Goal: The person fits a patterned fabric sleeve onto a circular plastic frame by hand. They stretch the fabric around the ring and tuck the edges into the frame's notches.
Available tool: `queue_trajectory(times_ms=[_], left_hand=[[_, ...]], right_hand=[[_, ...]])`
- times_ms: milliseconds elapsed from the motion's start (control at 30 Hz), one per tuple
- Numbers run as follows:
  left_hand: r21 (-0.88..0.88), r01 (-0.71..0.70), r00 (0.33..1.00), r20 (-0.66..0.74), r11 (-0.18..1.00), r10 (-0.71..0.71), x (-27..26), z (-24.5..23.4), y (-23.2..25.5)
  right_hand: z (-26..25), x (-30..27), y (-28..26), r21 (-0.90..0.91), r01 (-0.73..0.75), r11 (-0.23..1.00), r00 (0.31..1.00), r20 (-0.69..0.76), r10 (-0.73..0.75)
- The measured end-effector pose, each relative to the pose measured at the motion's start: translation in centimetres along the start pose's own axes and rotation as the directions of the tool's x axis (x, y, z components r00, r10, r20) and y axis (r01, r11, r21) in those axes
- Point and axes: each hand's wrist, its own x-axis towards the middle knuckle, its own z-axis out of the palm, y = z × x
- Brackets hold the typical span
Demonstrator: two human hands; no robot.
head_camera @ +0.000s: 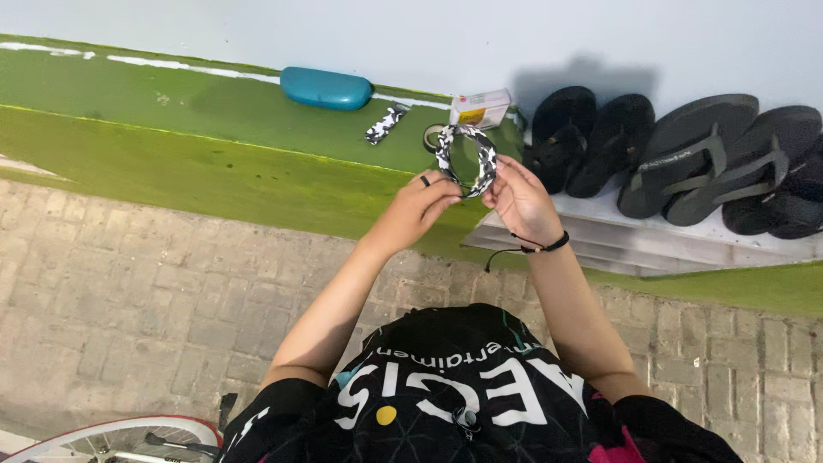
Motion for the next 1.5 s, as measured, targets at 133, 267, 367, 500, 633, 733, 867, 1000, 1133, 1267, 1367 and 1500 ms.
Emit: queue_trajectory(times_ms=[133, 267, 367, 500, 633, 733, 867, 1000, 1133, 1267, 1367, 1500], left_hand=[[0.261, -0.084, 0.996, 0.051, 0.962, 0.073, 1.5, 0.0, 2.0], [0.269, -0.093, 0.994, -0.025, 0.959, 0.103, 2.1, 1.1, 3.1], [0.129, -0.007, 0.999, -0.052, 0.992, 0.014, 2.3, 2.2, 3.2], [-0.013, 0.076, 0.989, -0.124, 0.997, -0.077, 2.2, 3.6, 2.8], [-0.379, 0.201, 0.949, -0.154, 0.903, -0.276, 1.6, 6.2, 1.3], [-0.578, 0.226, 0.909, -0.163, 0.784, -0.383, 1.1, 8.1, -0.1], [-0.611, 0.196, 0.893, -0.212, 0.767, -0.397, 1.0, 8.9, -0.3], [-0.763, 0.127, 0.858, -0.235, 0.633, -0.456, 2.2, 8.4, 0.9], [-0.771, 0.177, 0.842, -0.204, 0.612, -0.500, 2.9, 8.0, 1.2], [-0.642, 0.375, 0.798, -0.143, 0.669, -0.585, 2.5, 8.2, 1.1], [-0.656, 0.384, 0.789, -0.133, 0.650, -0.600, 2.2, 8.5, 1.2], [-0.686, 0.340, 0.820, -0.118, 0.643, -0.559, 1.5, 9.0, 0.6]], right_hand=[[-0.9, -0.2, -0.7, 0.031, 0.010, 0.999, 1.000, 0.030, -0.011], [-2.1, -0.6, -1.5, 0.045, 0.023, 0.999, 0.996, 0.082, -0.027], [-2.8, -0.8, -2.1, 0.077, 0.015, 0.997, 0.994, 0.109, -0.023], [-3.1, -1.4, -2.8, 0.057, 0.040, 0.998, 0.992, 0.119, -0.046], [-2.6, -2.0, -3.4, 0.011, 0.041, 0.999, 0.997, 0.069, -0.042], [-2.0, -2.4, -4.0, 0.039, 0.002, 0.999, 0.998, 0.059, -0.004], [-2.1, -3.5, -4.2, 0.044, 0.033, 0.998, 0.983, 0.176, -0.041], [-2.4, -3.9, -4.3, 0.000, 0.076, 0.997, 0.979, 0.188, -0.074], [-2.2, -4.4, -4.5, -0.034, 0.098, 0.995, 0.971, 0.224, -0.088], [-2.1, -4.8, -4.5, -0.088, 0.110, 0.990, 0.977, 0.194, -0.091], [-1.6, -4.8, -4.7, -0.069, 0.119, 0.990, 0.978, 0.178, -0.105], [-1.0, -5.2, -4.7, -0.101, 0.121, 0.987, 0.991, 0.069, -0.115]])
